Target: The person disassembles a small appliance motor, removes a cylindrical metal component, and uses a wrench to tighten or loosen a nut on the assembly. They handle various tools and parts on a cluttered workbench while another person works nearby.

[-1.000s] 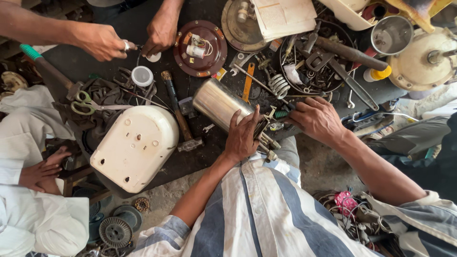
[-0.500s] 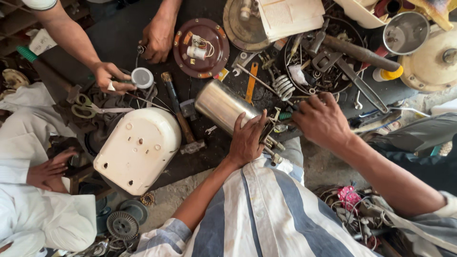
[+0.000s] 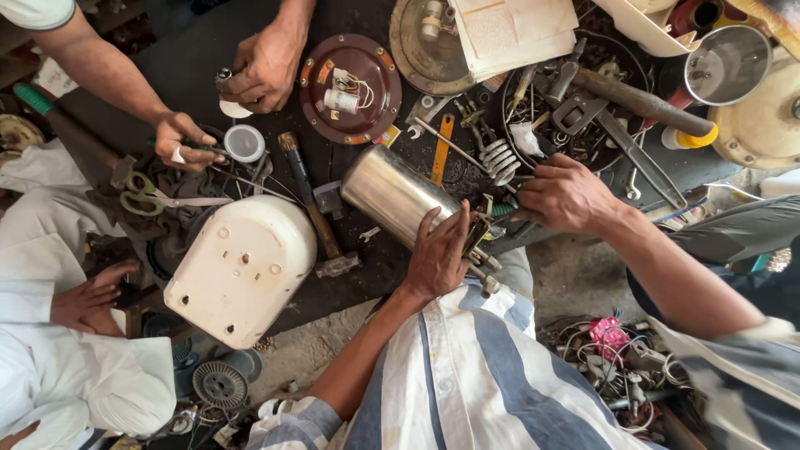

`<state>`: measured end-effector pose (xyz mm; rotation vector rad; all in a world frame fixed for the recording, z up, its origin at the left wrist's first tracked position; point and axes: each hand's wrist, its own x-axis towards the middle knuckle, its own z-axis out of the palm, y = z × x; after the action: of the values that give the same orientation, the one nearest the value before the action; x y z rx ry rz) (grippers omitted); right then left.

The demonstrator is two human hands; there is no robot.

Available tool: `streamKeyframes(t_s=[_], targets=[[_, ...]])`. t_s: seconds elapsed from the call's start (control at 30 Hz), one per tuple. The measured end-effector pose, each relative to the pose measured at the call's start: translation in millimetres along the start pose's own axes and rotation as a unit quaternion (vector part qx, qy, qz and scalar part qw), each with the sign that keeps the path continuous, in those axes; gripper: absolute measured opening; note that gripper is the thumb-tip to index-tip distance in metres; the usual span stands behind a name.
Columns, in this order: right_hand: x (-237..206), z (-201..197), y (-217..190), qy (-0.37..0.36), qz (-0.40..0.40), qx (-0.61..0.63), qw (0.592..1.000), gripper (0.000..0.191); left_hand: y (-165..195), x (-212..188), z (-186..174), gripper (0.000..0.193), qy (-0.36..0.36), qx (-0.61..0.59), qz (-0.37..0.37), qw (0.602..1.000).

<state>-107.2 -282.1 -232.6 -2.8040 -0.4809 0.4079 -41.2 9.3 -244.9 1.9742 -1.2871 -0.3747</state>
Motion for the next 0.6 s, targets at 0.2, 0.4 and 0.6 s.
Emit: streamKeyframes(t_s=[0.2, 0.4, 0.6], targets=[[9, 23, 23, 0.069, 0.015, 0.139, 0.988, 0.034, 4, 10, 1, 0.107, -0.023, 0.008, -0.037, 0.999], [-8, 11, -4, 0.103, -0.027, 0.065, 0.992, 0.033, 7, 3, -10, 0.112, -0.033, 0.040, -0.042, 0.998], [-12, -5, -21, 0.090, 0.025, 0.066, 0.993, 0.027, 12, 9, -12, 0.113, -0.038, 0.050, -0.029, 0.998]])
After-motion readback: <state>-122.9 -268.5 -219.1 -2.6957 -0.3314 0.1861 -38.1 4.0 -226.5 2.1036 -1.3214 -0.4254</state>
